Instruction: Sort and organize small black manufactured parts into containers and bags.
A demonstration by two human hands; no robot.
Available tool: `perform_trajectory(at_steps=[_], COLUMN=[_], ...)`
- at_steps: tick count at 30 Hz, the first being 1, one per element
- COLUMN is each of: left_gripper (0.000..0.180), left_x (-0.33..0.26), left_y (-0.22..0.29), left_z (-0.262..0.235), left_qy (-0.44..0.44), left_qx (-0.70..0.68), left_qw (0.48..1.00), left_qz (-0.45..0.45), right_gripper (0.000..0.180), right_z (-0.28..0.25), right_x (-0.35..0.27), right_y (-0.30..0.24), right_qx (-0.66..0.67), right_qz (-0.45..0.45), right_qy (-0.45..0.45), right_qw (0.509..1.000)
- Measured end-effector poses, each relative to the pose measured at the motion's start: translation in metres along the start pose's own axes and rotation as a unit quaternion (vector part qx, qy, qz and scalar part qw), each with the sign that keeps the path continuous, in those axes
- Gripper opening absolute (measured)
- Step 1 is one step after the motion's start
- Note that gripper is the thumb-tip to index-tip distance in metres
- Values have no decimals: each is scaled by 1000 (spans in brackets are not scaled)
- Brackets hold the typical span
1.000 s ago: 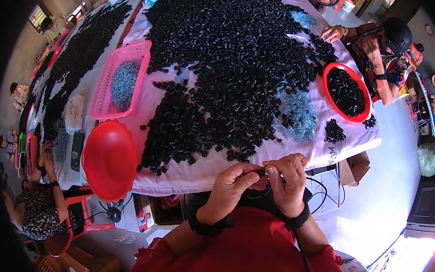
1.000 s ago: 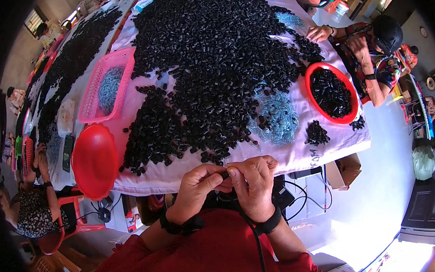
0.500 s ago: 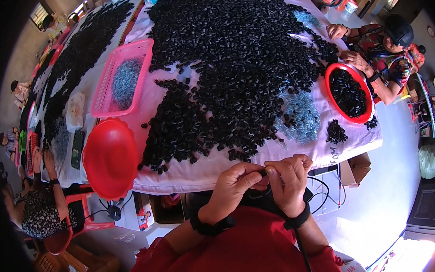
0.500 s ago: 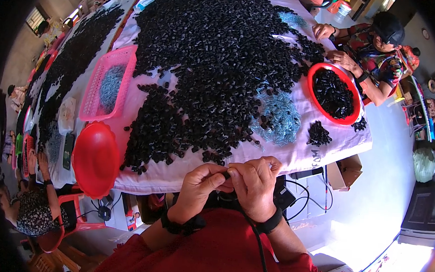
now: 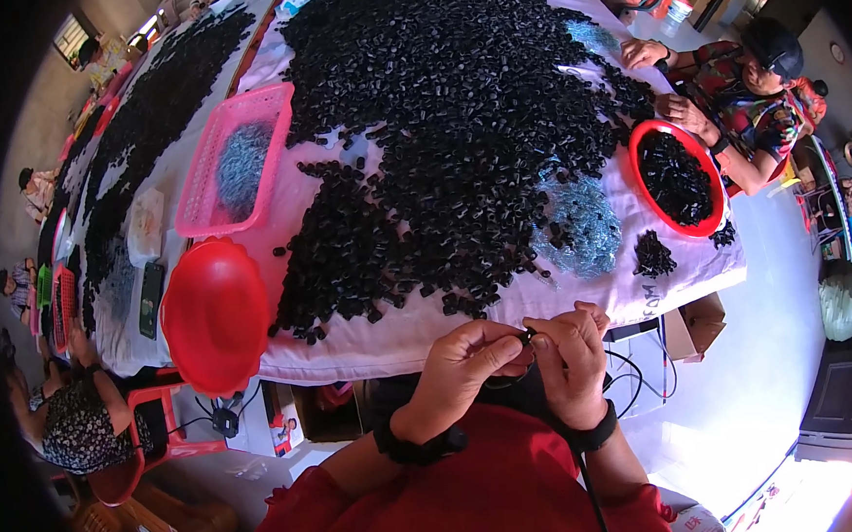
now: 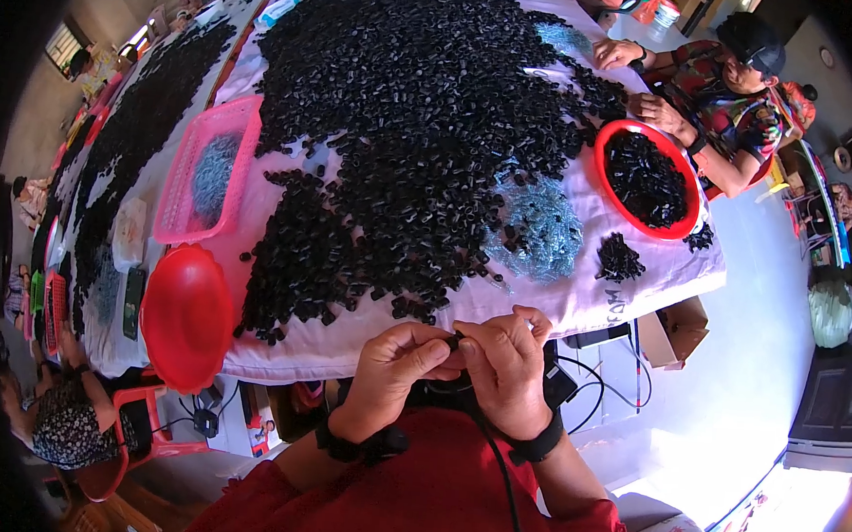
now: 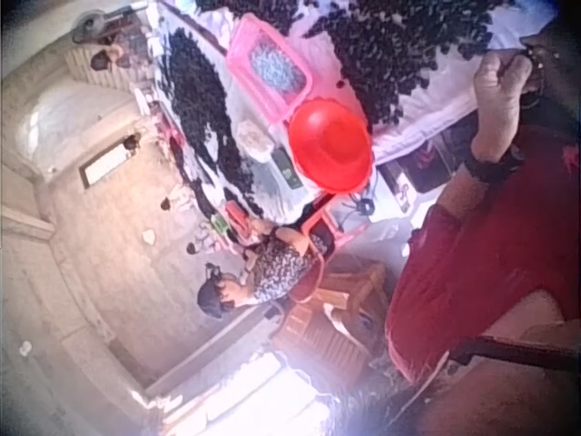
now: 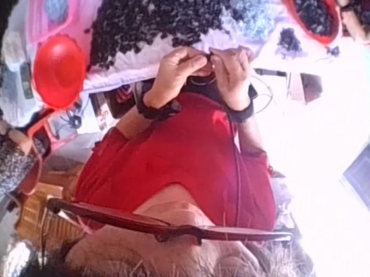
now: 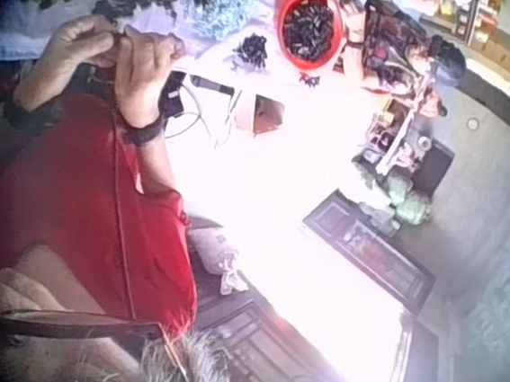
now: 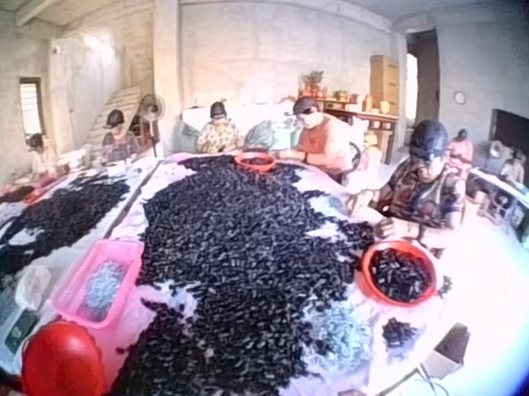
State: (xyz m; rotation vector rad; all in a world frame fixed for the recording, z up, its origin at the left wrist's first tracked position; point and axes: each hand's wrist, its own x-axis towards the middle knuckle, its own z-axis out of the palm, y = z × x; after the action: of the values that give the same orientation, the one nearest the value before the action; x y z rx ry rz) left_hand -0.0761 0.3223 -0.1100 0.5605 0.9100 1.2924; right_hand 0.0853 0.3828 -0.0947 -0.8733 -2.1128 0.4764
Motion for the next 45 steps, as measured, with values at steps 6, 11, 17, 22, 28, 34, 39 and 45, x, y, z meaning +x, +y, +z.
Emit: perform_trajectory(at_steps=[6,11,17,22,28,34,39,45], left_gripper=[20,19,20,22,25,19,14,18], left_x=[-1,3,3,2,1,3,0,-2], left_y=[4,-2,-3,-2,4,6,12,13], left_z=[5,6,4,2,-2,-8,-9,-20], left_qy=[8,-12,-17,-27,-22,-29,11,15], left_qx=[32,1,17,37,57,110,56,113], left_qw=[999,1000,999,998,997,993,997,993], left_qz=[-3,-9,-21,-37,-57,-29,-42,-39], right_gripper=[36,44,45,46,48,51,48,48], right_z=[-18,-13,-10,-11,-10,1,12,19], right_x=[5,-3,-8,-8,-7,-5,-2,-3], right_y=[-10,-7,-4,-4,-3,-4,-6,-4], right_qx=[-51,-92,-139,-125,-89,-88,-128,-154], right_qz=[-13,-13,-34,-48,-46,-73,-99,-115], right_qy=[-77,-54,-34,-31,-34,-25,-22,-66], right_qw=[996,994,989,991,994,993,987,979])
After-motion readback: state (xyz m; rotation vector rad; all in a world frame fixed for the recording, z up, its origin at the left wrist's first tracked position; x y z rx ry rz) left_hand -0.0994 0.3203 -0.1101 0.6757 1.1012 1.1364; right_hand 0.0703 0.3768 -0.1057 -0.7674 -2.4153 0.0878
